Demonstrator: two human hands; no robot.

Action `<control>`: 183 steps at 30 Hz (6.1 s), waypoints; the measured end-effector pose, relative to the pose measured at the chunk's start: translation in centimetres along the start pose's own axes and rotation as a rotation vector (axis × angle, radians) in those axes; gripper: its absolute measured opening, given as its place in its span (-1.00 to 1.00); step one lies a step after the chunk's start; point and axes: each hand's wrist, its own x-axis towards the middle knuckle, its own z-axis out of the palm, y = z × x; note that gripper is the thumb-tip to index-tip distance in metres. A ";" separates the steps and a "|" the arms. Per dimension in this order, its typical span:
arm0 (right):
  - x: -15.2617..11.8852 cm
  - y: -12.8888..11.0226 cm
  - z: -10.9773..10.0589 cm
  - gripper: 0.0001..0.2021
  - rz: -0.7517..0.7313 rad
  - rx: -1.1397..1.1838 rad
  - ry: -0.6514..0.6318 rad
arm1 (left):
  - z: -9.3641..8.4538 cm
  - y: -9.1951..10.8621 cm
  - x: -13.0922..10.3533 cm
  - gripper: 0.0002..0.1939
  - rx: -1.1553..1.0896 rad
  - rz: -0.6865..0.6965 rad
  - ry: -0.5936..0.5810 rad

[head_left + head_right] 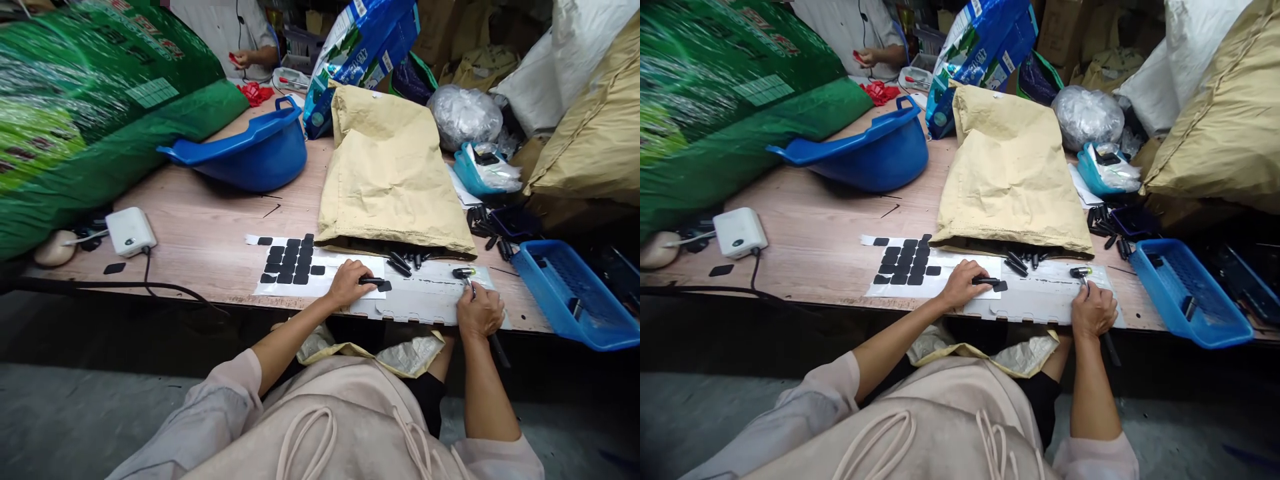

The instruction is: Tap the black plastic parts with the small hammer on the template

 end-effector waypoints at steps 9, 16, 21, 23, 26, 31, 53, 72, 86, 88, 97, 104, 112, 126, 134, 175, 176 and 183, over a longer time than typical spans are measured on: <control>-6.1 -7.0 -3.5 -0.60 -0.215 0.502 -0.164 | 0.4 -0.3 0.2 -0.84 -0.086 -0.028 0.022; -11.7 -12.3 -3.9 -0.64 -0.484 0.687 -0.374 | 0.9 -0.4 0.3 -0.82 -0.110 -0.034 0.034; -12.1 -12.6 -3.7 -0.64 -0.555 0.595 -0.332 | 0.9 -0.3 0.4 -0.84 -0.129 -0.038 0.035; -11.9 -12.4 -3.8 -0.64 -0.577 0.573 -0.352 | 0.9 -0.2 0.3 -0.87 -0.134 -0.046 0.034; -11.4 -12.1 -4.0 -0.63 -0.569 0.589 -0.307 | 0.8 -0.1 0.3 -0.87 -0.134 -0.043 0.037; -11.3 -11.7 -4.0 -0.64 -0.530 0.578 -0.245 | 0.9 -0.2 0.4 -0.87 -0.125 -0.030 0.045; 0.5 -1.1 0.3 -0.66 -0.017 -0.044 0.002 | 0.0 0.0 -0.3 -0.79 0.004 0.046 0.041; -0.2 -1.5 0.2 -0.65 -0.036 -0.069 -0.001 | 1.8 4.0 -8.9 -0.37 0.089 -0.139 -0.826; -0.5 -1.6 0.3 -0.66 -0.053 -0.068 -0.001 | 1.3 5.2 7.6 -0.80 0.391 0.247 -0.148; -0.6 -1.6 0.3 -0.66 -0.054 -0.067 0.000 | 1.4 5.3 7.5 -0.83 0.397 0.235 -0.147; -0.4 -1.4 0.3 -0.66 -0.036 -0.058 -0.014 | -0.3 1.6 1.2 -0.87 0.192 0.199 -0.048; -0.2 -1.4 -0.5 -0.66 -0.036 0.057 0.011 | 0.6 -0.7 0.3 -0.82 -0.001 0.028 -0.002; -7.6 -8.5 -3.7 -0.59 -0.353 0.586 -0.235 | 0.5 -0.3 0.6 -0.81 -0.052 -0.006 -0.010; -11.7 -12.5 -4.7 -0.62 -0.578 0.440 -0.313 | 0.3 0.2 0.6 -0.80 -0.051 -0.034 -0.029; -11.6 -12.1 -5.0 -0.64 -0.530 0.432 -0.225 | 0.1 0.4 0.5 -0.85 -0.064 -0.027 -0.017; -1.0 -1.4 -0.2 -0.67 -0.066 -0.035 -0.039 | 4.3 2.7 -8.4 -0.72 -0.019 -0.011 -0.667; -1.0 -1.4 -0.2 -0.67 -0.068 -0.035 -0.039 | 3.6 3.4 -7.7 -0.76 -0.038 0.058 -0.641; -1.2 -1.5 -0.3 -0.68 -0.068 -0.032 -0.035 | 0.4 4.9 3.5 -0.71 0.100 0.128 -0.087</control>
